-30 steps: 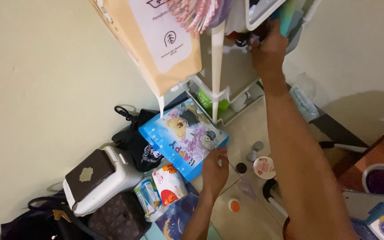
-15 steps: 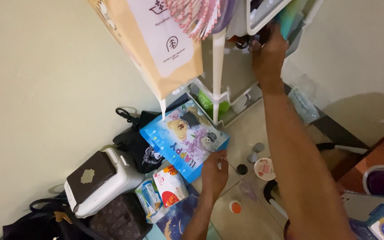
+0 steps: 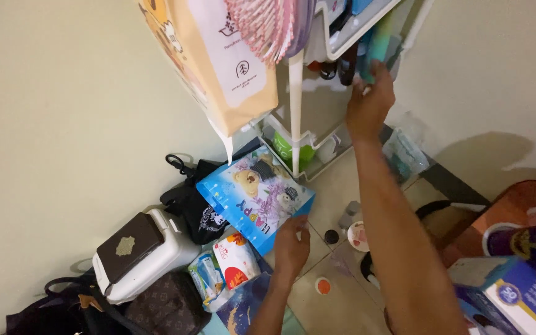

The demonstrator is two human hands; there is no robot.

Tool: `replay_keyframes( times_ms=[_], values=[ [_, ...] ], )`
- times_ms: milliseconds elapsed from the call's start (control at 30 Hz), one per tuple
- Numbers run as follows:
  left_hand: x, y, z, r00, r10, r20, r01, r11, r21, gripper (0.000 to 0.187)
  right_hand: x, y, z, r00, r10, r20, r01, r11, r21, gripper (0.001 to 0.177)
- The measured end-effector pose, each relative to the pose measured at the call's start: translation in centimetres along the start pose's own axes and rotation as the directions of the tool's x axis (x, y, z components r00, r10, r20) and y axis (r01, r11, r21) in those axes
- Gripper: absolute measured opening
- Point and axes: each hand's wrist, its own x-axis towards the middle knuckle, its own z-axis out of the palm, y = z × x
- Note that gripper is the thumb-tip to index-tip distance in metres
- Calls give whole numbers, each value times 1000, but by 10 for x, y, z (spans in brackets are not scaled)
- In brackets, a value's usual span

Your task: The person organizes various items on a white plastic shelf. They pick up bottles, tubes, and containers from the floor and place them on the shelf. The person also moves a remote control and a hairbrush to the top of the shelf.

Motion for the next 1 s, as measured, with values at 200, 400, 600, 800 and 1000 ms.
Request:
replay_keyframes(
  times_ms=[200,400,600,800,1000],
  values=[
    [-16,-14,-6,1000,-30,0,30,986,163,36,-53,-15,-30,983,178,-35,-179,983,-40,39],
    [-44,-49,-6,967,220,-129,-168,930,326,46,-133,8,-30,959,137,248,-198,949,244,47],
    [-77,-59,16,973,134,-191,-41,904,427,63,-133,-68,-98,772,208,600,-204,976,-76,42],
    [-93,-46,17,998,21,-65,10,901,434,44,-138,-65,-125,690,213,692,-90,974,-210,45],
    [-96,-69,28,991,133,-20,-116,923,366,45,-139,-70,-144,582,280,764,-50,949,-310,47]
  ],
)
